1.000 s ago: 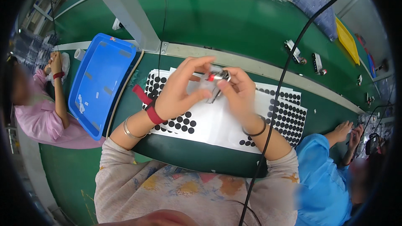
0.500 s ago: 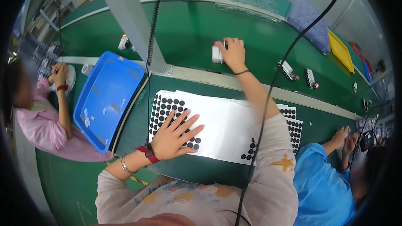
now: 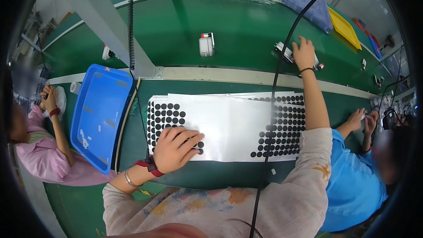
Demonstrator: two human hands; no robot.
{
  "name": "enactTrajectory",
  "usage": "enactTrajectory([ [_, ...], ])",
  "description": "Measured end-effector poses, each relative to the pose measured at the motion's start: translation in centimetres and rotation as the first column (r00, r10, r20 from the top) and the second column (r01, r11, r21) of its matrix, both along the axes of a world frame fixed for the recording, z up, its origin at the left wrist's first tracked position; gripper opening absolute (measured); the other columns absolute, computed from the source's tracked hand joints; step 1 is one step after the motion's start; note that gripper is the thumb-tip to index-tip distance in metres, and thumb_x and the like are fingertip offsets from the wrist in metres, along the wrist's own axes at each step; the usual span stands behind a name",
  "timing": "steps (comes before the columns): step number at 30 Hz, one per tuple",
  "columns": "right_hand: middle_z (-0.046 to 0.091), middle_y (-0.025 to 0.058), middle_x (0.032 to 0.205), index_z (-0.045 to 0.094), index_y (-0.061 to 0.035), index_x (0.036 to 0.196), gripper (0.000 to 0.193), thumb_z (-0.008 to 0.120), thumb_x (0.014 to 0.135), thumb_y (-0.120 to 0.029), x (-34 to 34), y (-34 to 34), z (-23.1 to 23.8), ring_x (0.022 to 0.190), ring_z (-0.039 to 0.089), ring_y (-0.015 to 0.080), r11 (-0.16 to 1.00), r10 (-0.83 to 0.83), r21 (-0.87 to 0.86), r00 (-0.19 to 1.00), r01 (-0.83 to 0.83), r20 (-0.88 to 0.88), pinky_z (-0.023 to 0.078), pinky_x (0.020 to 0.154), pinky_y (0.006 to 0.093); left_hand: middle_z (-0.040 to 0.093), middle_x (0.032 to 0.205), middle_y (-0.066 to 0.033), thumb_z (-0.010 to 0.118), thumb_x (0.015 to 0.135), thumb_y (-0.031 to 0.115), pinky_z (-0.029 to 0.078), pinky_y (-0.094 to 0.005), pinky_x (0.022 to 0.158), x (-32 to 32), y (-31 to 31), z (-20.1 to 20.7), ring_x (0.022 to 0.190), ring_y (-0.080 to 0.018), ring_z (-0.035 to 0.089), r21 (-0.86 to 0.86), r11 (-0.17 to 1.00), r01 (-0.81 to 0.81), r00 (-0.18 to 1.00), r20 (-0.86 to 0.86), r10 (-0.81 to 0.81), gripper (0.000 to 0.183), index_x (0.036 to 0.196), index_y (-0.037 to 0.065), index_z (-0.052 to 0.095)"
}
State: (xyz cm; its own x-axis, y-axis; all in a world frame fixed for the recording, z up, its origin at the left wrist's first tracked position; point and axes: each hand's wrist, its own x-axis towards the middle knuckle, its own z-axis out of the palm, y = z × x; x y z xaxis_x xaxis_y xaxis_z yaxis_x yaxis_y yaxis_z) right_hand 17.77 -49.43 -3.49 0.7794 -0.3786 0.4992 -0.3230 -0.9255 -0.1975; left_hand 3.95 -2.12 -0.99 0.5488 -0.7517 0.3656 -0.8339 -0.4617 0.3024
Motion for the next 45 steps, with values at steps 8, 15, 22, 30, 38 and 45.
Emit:
enactTrajectory([
  [8, 0.057, 0.0065, 0.067, 0.052, -0.0040, 0.094, 0.031, 0.062, 0.081, -0.030, -2.1, 0.5, 2.1, 0.046, 0.056, 0.0145, 0.678, 0.008, 0.685, 0.929, 0.268, -0.370, 0.051, 0.042, 0.0271, 0.056, 0.089, -0.0006, 0.057, 0.069, 0.002, 0.039, -0.0312, 0.070, 1.0, -0.3, -0.2, 0.083, -0.0193, 0.050, 0.053, 0.998, -0.017, 1.000, 0.013, 0.016, 0.037, 0.105, 0.011, 0.060],
  [15, 0.049, -0.0032, 0.055, 0.057, -0.0135, 0.091, 0.018, 0.063, 0.081, -0.027, -2.1, 1.2, 0.6, 0.046, 0.050, 0.0054, 0.338, 0.115, 0.934, 0.990, -0.113, 0.078, 0.044, 0.042, 0.0185, 0.054, 0.087, -0.0034, 0.065, 0.070, 0.006, 0.040, -0.0332, 0.072, 1.6, -0.5, -0.6, 0.081, -0.0227, 0.050, -0.119, 0.992, -0.047, 0.983, -0.181, 0.025, 0.032, 0.101, 0.010, 0.059],
  [22, 0.053, 0.0006, 0.086, 0.055, -0.0044, 0.093, 0.021, 0.046, 0.093, -0.023, -4.9, 15.6, 3.1, 0.061, 0.044, 0.0031, 0.221, 0.482, 0.782, 0.763, -0.582, 0.431, 0.037, 0.052, 0.0175, 0.054, 0.085, -0.0016, 0.065, 0.065, 0.008, 0.042, -0.0301, 0.069, 1.1, 0.5, -2.4, 0.081, -0.0193, 0.052, -0.224, 0.974, -0.011, 0.997, 0.071, 0.028, 0.024, 0.088, 0.011, 0.061],
  [30, 0.041, 0.0010, 0.085, 0.046, -0.0054, 0.089, 0.022, 0.047, 0.092, -0.027, -10.6, 25.9, 4.1, 0.077, 0.042, 0.0086, -0.526, 0.642, 0.806, 0.495, -0.273, 0.586, 0.036, 0.069, 0.0226, 0.054, 0.106, -0.0057, 0.064, 0.074, 0.020, 0.040, -0.0361, 0.082, 1.0, -0.1, -3.7, 0.103, -0.0248, 0.048, -0.126, 0.987, -0.101, 0.991, -0.100, 0.088, 0.025, 0.098, 0.012, 0.058],
  [38, 0.046, 0.0014, 0.082, 0.045, -0.0057, 0.093, 0.020, 0.049, 0.091, -0.026, -10.6, 25.2, 1.8, 0.072, 0.045, 0.0084, -0.674, 0.472, 0.729, 0.688, -0.123, 0.552, 0.040, 0.066, 0.0227, 0.053, 0.095, -0.0053, 0.064, 0.073, 0.018, 0.039, -0.0371, 0.077, 0.9, -0.1, -2.2, 0.092, -0.0251, 0.050, -0.161, 0.982, -0.099, 0.976, -0.208, 0.064, 0.015, 0.084, 0.012, 0.055],
  [45, 0.049, 0.0012, 0.090, 0.047, -0.0075, 0.100, 0.016, 0.049, 0.091, -0.020, -10.1, 25.0, 1.1, 0.074, 0.050, 0.0094, -0.678, 0.462, 0.732, 0.732, -0.072, 0.500, 0.043, 0.069, 0.0293, 0.055, 0.091, -0.0009, 0.067, 0.067, 0.012, 0.043, -0.0316, 0.070, 1.2, 0.1, -1.4, 0.081, -0.0201, 0.052, -0.261, 0.962, -0.076, 0.993, -0.107, 0.050, 0.022, 0.088, 0.011, 0.060],
])
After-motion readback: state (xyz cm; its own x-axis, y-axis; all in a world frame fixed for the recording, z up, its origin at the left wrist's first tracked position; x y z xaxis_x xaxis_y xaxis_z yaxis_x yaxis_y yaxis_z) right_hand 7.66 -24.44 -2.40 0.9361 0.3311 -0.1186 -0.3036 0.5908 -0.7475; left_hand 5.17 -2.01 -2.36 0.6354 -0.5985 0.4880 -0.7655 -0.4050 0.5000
